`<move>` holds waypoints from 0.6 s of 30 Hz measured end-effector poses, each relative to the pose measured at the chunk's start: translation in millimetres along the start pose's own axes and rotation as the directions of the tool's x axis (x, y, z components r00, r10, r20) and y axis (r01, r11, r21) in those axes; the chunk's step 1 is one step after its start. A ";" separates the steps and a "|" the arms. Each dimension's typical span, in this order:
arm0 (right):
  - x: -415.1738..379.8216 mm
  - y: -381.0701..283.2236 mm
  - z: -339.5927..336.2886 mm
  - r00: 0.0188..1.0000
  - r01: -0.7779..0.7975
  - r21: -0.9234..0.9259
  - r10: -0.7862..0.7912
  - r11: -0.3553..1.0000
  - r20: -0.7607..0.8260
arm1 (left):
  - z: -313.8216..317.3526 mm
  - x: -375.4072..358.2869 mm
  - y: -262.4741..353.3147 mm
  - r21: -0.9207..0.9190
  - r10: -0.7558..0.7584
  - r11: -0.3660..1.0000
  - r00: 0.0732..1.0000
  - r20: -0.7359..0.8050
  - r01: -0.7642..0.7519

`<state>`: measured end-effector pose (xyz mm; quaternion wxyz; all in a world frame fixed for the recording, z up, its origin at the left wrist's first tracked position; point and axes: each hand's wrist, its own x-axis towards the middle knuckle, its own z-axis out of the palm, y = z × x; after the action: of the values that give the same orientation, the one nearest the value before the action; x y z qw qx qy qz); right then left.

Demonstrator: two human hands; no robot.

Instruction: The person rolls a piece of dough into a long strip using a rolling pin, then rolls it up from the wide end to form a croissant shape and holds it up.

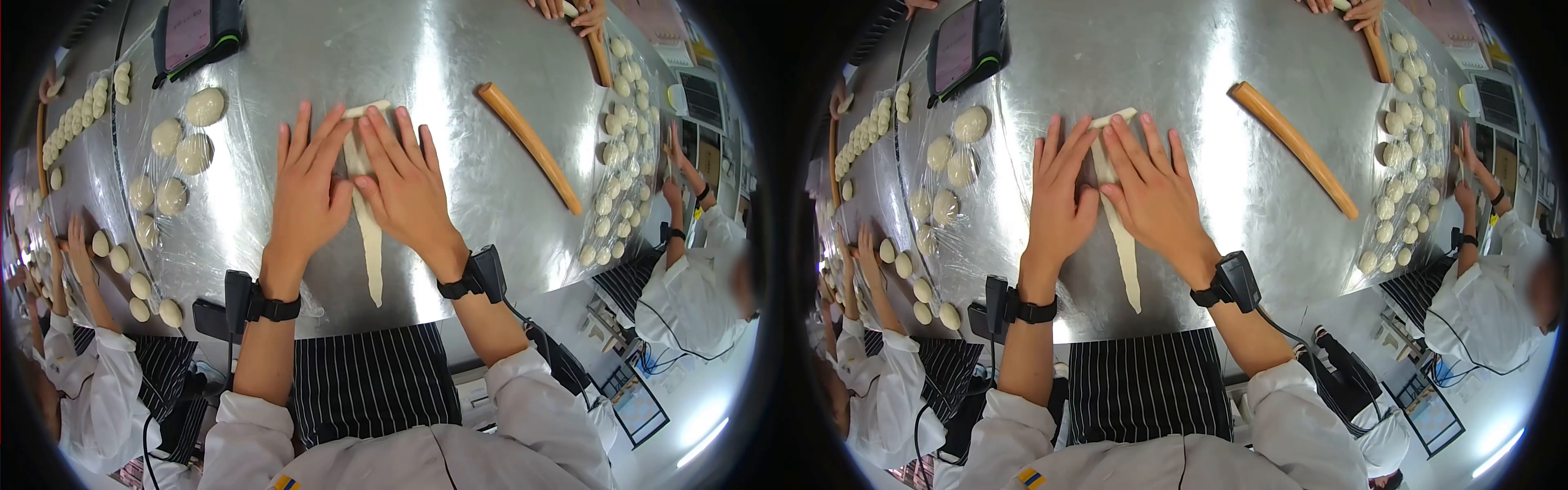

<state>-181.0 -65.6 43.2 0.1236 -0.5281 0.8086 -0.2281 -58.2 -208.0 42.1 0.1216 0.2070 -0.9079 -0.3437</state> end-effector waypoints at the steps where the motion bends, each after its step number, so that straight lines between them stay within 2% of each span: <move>1: 3.4 -1.3 -2.0 1.000 0.001 0.000 -0.001 1.000 0.000 | -0.3 0.3 0.8 -0.043 -0.008 0.999 1.000 -0.025 0.007; 3: 12.4 -2.6 -6.1 0.996 -0.003 0.066 0.008 0.998 -0.086 | 0.6 8.0 -0.5 -0.058 0.000 0.998 0.997 -0.073 -0.004; 5: 27.6 -0.3 -7.9 0.996 0.005 0.023 -0.003 1.000 -0.092 | 2.6 17.4 -1.7 -0.072 0.005 0.997 0.993 -0.119 -0.014; 7: 32.7 1.2 -5.9 0.995 0.015 -0.011 -0.016 1.000 -0.098 | 1.8 21.1 -3.3 0.111 0.045 0.993 0.999 0.006 -0.045; 9: 31.8 7.6 -3.8 0.999 0.025 -0.032 -0.026 0.999 -0.033 | 2.0 19.2 -3.0 0.130 0.048 0.990 0.999 0.005 -0.048; 18: -7.2 5.5 -7.4 1.000 0.000 -0.059 0.002 0.998 0.028 | 0.9 -7.0 8.2 0.134 -0.001 0.991 0.999 0.034 -0.003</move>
<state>-185.6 -55.4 46.6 0.1195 -0.5342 0.8135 -0.1965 -54.7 -198.8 46.5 0.0923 0.2084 -0.9309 -0.2854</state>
